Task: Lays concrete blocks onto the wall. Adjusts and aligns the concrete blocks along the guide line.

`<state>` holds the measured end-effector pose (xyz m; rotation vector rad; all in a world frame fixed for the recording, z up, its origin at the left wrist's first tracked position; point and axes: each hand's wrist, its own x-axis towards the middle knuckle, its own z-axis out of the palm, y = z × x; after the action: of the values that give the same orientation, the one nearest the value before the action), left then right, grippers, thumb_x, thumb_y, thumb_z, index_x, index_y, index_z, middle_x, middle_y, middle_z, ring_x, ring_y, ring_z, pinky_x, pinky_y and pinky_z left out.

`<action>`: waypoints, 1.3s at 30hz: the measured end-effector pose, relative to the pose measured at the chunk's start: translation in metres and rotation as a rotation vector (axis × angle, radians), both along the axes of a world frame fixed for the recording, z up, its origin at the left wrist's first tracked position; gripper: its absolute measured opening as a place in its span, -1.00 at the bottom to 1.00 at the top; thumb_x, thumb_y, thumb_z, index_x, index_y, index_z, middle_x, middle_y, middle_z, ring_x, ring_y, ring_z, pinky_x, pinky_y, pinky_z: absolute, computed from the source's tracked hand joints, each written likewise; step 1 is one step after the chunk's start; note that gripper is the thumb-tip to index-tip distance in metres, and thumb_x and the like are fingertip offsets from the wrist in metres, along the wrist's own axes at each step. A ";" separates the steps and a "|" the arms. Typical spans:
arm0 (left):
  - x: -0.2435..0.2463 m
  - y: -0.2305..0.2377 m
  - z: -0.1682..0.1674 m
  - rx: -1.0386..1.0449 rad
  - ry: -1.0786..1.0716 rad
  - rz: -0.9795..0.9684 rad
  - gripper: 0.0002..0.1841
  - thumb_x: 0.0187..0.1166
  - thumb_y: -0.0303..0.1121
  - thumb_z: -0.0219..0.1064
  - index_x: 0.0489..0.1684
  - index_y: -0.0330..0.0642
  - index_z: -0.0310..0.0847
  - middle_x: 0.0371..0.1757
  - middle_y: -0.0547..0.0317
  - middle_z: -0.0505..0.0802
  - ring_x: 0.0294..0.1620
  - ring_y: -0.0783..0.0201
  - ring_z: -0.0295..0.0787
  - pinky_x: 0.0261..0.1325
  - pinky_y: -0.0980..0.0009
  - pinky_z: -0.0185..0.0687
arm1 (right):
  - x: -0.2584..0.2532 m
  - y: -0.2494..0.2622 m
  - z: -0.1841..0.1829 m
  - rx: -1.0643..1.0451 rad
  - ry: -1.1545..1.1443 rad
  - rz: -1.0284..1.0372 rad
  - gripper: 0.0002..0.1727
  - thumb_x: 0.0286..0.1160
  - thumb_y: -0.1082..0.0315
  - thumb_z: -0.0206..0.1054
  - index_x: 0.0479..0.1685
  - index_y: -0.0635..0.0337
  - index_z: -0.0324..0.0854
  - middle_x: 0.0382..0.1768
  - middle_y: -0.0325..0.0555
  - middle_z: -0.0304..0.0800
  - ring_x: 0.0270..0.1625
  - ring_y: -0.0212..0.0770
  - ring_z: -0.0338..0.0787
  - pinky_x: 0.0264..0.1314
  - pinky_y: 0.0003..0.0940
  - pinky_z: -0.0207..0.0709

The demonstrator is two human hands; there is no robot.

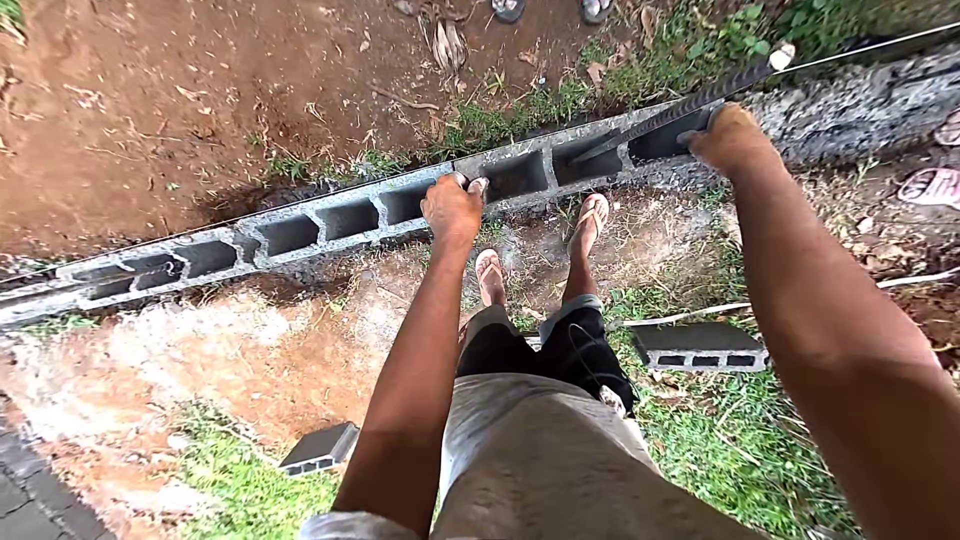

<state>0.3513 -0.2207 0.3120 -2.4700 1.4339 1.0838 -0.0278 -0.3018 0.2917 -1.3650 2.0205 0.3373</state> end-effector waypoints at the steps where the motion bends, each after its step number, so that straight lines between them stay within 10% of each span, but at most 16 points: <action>1: 0.000 -0.001 0.001 0.006 0.000 0.004 -0.60 0.67 -0.01 0.30 -0.01 -0.20 0.79 0.04 -0.17 0.88 0.22 -0.18 0.78 0.33 -0.27 0.52 | -0.001 -0.001 -0.001 0.000 0.000 0.004 -0.43 0.64 0.14 0.37 0.23 0.62 0.54 0.26 0.68 0.61 0.44 0.63 0.56 0.39 0.67 0.30; 39: 0.000 -0.010 0.001 0.077 -0.011 0.014 -0.57 0.61 0.07 0.38 0.03 -0.13 0.82 0.12 -0.24 0.86 0.24 -0.28 0.77 0.25 -0.38 0.57 | 0.007 -0.003 0.006 0.054 0.035 -0.004 -0.41 0.57 0.18 0.41 0.32 0.61 0.53 0.34 0.65 0.58 0.49 0.59 0.55 0.44 0.61 0.34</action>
<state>0.3512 -0.2306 0.3132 -2.4325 1.3481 1.1044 -0.0206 -0.3043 0.2973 -1.3302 2.0279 0.4141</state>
